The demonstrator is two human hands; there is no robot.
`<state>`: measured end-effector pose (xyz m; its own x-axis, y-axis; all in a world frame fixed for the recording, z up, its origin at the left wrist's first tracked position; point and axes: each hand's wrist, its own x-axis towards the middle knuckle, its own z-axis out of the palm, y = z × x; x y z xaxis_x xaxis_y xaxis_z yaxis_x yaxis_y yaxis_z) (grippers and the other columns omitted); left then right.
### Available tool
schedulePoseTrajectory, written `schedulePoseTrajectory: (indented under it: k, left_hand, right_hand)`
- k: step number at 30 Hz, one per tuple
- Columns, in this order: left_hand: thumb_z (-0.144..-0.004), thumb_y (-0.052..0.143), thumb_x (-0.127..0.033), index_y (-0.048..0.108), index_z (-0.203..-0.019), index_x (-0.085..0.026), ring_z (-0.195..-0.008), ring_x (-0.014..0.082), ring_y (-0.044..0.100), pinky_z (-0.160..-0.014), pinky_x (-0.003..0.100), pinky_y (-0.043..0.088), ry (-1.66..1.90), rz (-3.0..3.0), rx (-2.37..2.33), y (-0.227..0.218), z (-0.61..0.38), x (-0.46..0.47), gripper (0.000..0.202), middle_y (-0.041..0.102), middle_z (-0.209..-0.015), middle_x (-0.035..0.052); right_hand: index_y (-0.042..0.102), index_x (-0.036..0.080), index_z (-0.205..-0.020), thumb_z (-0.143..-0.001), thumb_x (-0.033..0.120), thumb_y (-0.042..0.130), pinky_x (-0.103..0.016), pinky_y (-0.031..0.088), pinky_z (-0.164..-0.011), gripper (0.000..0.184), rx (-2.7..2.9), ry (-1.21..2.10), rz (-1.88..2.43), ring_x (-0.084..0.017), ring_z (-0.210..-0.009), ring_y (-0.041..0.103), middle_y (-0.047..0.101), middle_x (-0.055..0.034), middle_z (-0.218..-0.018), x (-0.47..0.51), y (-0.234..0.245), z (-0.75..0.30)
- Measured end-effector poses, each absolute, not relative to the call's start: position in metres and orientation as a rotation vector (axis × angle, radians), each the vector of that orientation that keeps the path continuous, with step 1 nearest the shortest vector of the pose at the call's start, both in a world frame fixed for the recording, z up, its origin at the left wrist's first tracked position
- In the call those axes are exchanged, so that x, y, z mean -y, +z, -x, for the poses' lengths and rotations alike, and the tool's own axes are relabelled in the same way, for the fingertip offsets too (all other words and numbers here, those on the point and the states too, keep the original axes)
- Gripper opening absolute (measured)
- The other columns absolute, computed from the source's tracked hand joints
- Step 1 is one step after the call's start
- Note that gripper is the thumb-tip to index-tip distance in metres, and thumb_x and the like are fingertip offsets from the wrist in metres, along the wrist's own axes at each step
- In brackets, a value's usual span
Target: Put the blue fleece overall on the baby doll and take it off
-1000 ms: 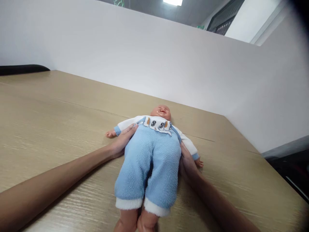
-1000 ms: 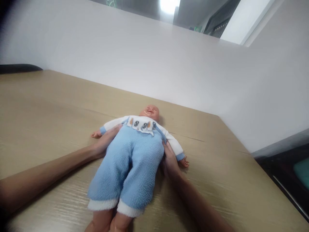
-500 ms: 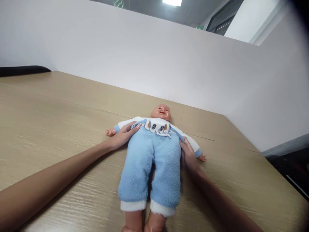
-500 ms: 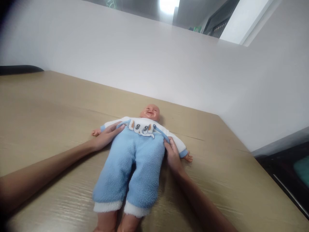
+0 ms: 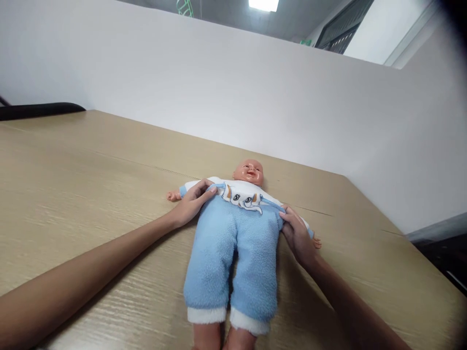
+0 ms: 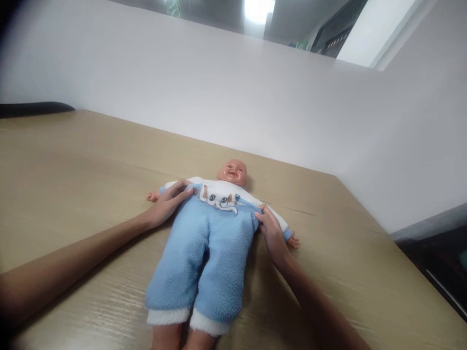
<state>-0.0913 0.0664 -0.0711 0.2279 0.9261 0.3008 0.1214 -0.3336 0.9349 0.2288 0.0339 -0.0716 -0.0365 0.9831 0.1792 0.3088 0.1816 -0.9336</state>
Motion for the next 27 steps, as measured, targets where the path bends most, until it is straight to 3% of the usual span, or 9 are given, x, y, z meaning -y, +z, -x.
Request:
schedulePoseTrajectory:
  k: [6, 11, 14, 17, 20, 23, 27]
  left_hand:
    - [-0.106, 0.056, -0.051, 0.062, -0.11, -0.021, -0.097, 0.0194, 0.058, -0.087, 0.031, 0.044, 1.302, -1.746, -1.059, -0.073, 0.088, -0.064, 0.031, 0.064, -0.102, 0.0014]
    - [-0.106, 0.055, -0.048, 0.061, -0.107, -0.02, -0.09, 0.0189, 0.059, -0.084, 0.033, 0.045, 1.366, -1.792, -1.198, -0.073, 0.088, -0.063, 0.029, 0.065, -0.097, 0.0014]
    - [-0.105, 0.057, -0.046, 0.062, -0.106, -0.019, -0.085, 0.0192, 0.058, -0.08, 0.034, 0.044, 1.308, -1.858, -1.242, -0.073, 0.091, -0.062, 0.028, 0.065, -0.096, 0.0019]
    - [-0.105, 0.057, -0.044, 0.061, -0.105, -0.019, -0.088, 0.0199, 0.058, -0.081, 0.034, 0.044, 1.304, -1.887, -1.243, -0.076, 0.092, -0.061, 0.025, 0.065, -0.097, 0.003]
    - [-0.106, 0.055, -0.042, 0.06, -0.107, -0.019, -0.092, 0.0199, 0.059, -0.084, 0.034, 0.046, 1.406, -1.859, -1.231, -0.078, 0.09, -0.06, 0.023, 0.065, -0.102, 0.0044]
    - [-0.107, 0.054, -0.038, 0.059, -0.11, -0.02, -0.092, 0.0196, 0.059, -0.085, 0.034, 0.046, 1.528, -1.877, -1.209, -0.08, 0.088, -0.058, 0.019, 0.064, -0.101, 0.0043]
    - [-0.108, 0.053, -0.037, 0.059, -0.113, -0.021, -0.097, 0.0211, 0.059, -0.088, 0.035, 0.047, 1.547, -1.907, -1.161, -0.08, 0.087, -0.055, 0.018, 0.066, -0.106, 0.0061]
  right_hand:
    - [0.064, 0.025, -0.085, -0.09, 0.055, 0.07, -0.032, 0.045, -0.081, 0.031, 1.646, 1.096, 1.309, -0.02, -0.083, 0.054, 0.059, -0.0001, -0.085, -0.04, -0.034, -0.226]
    - [0.048, 0.025, -0.068, -0.085, 0.058, 0.07, -0.029, 0.038, -0.064, 0.043, 1.422, 1.233, 1.227, -0.015, -0.064, 0.041, 0.044, 0.0043, -0.067, -0.065, -0.025, -0.212]
    - [0.055, 0.024, -0.072, -0.087, 0.057, 0.064, -0.032, 0.042, -0.068, 0.038, 1.529, 1.028, 1.36, -0.017, -0.067, 0.048, 0.053, 0.0017, -0.07, -0.078, -0.027, -0.198]
    - [0.064, 0.023, -0.094, -0.093, 0.056, 0.059, -0.038, 0.047, -0.081, 0.034, 1.672, 0.607, 1.431, -0.023, -0.086, 0.061, 0.068, -0.0059, -0.094, -0.084, -0.019, -0.174]
    - [0.066, 0.023, -0.101, -0.098, 0.043, 0.059, -0.043, 0.049, -0.095, 0.021, 1.94, 0.282, 1.286, -0.028, -0.106, 0.064, 0.072, -0.0108, -0.112, -0.093, 0.0, -0.141]
    - [0.07, 0.022, -0.106, -0.098, 0.03, 0.062, -0.044, 0.047, -0.104, 0.014, 2.319, 0.314, 1.122, -0.028, -0.115, 0.065, 0.075, -0.0111, -0.116, -0.114, 0.016, -0.106]
    - [0.074, 0.023, -0.105, -0.085, 0.008, 0.068, -0.035, 0.053, -0.091, 0.026, 2.82, 0.606, 0.835, -0.025, -0.106, 0.07, 0.077, -0.0066, -0.117, -0.152, 0.017, -0.065]
